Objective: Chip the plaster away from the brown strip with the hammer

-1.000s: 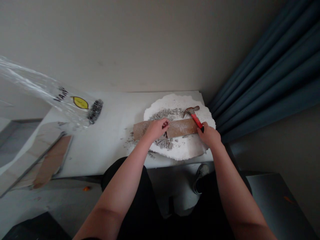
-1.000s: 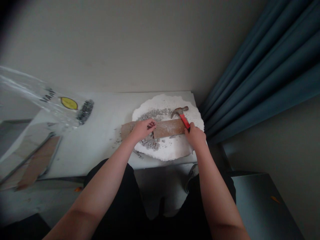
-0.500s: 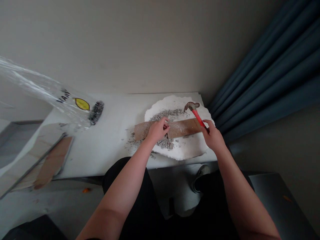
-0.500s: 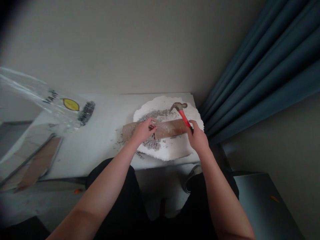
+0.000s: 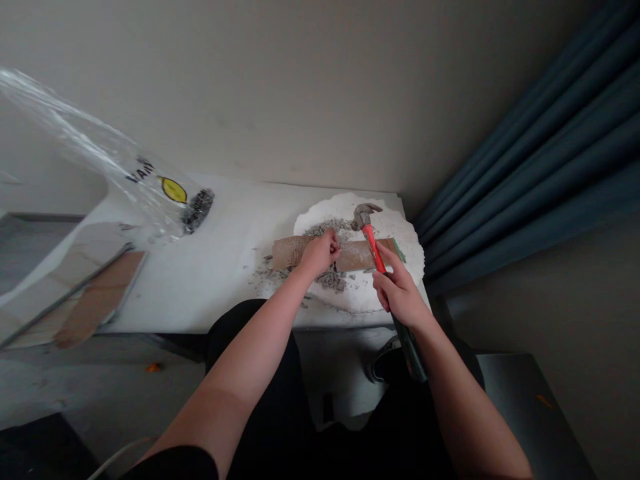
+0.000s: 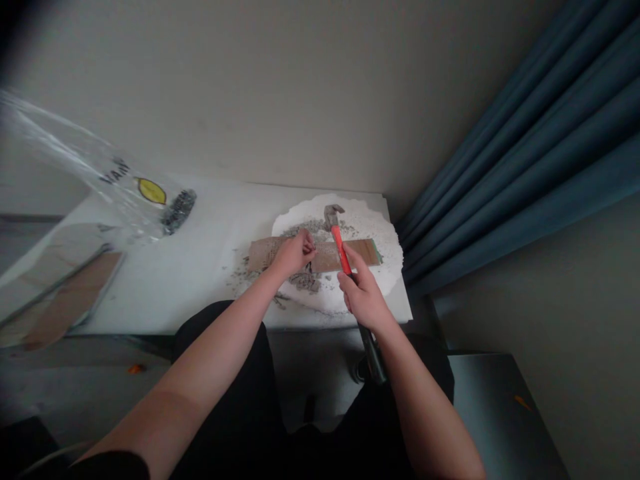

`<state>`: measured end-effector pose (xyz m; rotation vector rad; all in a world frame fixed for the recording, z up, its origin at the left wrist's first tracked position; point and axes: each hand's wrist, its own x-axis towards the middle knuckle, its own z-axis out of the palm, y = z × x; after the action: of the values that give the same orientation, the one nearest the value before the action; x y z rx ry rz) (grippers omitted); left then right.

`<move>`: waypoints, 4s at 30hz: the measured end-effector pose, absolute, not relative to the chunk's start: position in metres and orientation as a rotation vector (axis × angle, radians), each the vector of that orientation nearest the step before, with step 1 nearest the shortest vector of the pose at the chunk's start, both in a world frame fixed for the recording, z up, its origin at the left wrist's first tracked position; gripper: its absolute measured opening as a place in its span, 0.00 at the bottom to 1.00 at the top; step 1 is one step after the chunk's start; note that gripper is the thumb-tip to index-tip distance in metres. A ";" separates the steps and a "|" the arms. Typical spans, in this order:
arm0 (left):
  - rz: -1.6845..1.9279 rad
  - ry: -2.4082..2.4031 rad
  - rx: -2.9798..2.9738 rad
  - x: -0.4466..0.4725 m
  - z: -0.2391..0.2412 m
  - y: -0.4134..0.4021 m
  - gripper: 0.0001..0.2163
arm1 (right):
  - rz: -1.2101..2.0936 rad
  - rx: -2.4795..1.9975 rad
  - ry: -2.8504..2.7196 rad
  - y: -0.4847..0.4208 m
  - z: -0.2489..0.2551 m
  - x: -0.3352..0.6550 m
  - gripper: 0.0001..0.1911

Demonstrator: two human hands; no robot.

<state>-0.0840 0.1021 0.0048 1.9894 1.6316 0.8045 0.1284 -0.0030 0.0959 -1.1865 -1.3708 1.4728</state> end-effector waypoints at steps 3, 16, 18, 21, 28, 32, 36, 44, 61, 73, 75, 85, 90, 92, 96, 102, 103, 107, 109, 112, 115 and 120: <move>0.798 1.640 1.976 -0.084 0.003 0.103 0.17 | 1.518 -1.179 -1.347 -0.006 0.097 0.124 0.36; 0.788 1.659 1.989 -0.082 0.008 0.099 0.20 | 1.575 -1.143 -1.288 -0.006 0.086 0.104 0.38; 0.767 1.677 1.984 -0.082 0.007 0.099 0.19 | 1.607 -1.172 -1.294 -0.007 0.085 0.104 0.39; 0.767 1.691 1.977 -0.082 0.005 0.099 0.19 | 1.633 -1.222 -1.285 -0.008 0.087 0.103 0.39; 0.795 1.652 1.984 -0.081 0.005 0.098 0.23 | 1.588 -1.192 -1.273 -0.009 0.087 0.108 0.40; 0.807 1.671 1.964 -0.082 0.002 0.098 0.24 | 1.593 -1.208 -1.256 -0.008 0.085 0.111 0.41; 0.830 1.618 2.012 -0.083 -0.001 0.100 0.24 | 1.582 -1.151 -1.284 -0.010 0.087 0.116 0.41; 0.824 1.627 1.993 -0.083 0.001 0.100 0.23 | 1.596 -1.158 -1.288 -0.013 0.086 0.114 0.40; 0.860 1.612 1.933 -0.081 -0.001 0.100 0.21 | 1.586 -1.142 -1.329 -0.014 0.081 0.111 0.38; 0.872 1.603 1.923 -0.083 -0.006 0.102 0.22 | 1.663 -1.167 -1.252 -0.014 0.082 0.105 0.38; 0.881 1.602 1.911 -0.083 -0.006 0.102 0.21 | 1.657 -1.163 -1.266 -0.014 0.080 0.105 0.38; 0.916 1.565 1.890 -0.082 -0.009 0.102 0.22 | 1.659 -1.130 -1.282 -0.012 0.075 0.104 0.39; 0.929 1.561 1.877 -0.081 -0.006 0.100 0.22 | 1.688 -1.137 -1.233 -0.014 0.079 0.103 0.39; 0.913 1.567 1.889 -0.081 -0.006 0.101 0.22 | 1.672 -1.097 -1.253 -0.015 0.079 0.104 0.39; 0.977 1.527 1.892 -0.081 -0.011 0.102 0.21 | 1.687 -1.121 -1.260 -0.016 0.075 0.105 0.39; 0.996 1.510 1.911 -0.083 -0.017 0.104 0.23 | 1.668 -1.123 -1.259 -0.017 0.073 0.102 0.39; 0.994 1.508 1.903 -0.083 -0.016 0.104 0.23 | 1.675 -1.134 -1.253 -0.017 0.074 0.102 0.39; 0.977 1.534 1.905 -0.083 -0.013 0.101 0.22 | 1.652 -1.124 -1.258 -0.019 0.077 0.103 0.38; 0.969 1.554 1.920 -0.082 -0.013 0.101 0.22 | 1.639 -1.102 -1.274 -0.020 0.077 0.104 0.39; 0.994 1.545 1.894 -0.082 -0.014 0.102 0.22 | 1.676 -1.128 -1.267 -0.020 0.076 0.105 0.38; 0.986 1.537 1.881 -0.081 -0.015 0.104 0.23 | 1.667 -1.116 -1.263 -0.020 0.078 0.106 0.38; 0.989 1.518 1.873 -0.081 -0.016 0.104 0.22 | 1.665 -1.121 -1.261 -0.019 0.079 0.107 0.39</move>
<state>-0.0808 0.1043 -0.0159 1.8728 1.5181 0.9894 0.1074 -0.0193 0.0786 -1.1213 -1.2614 1.6650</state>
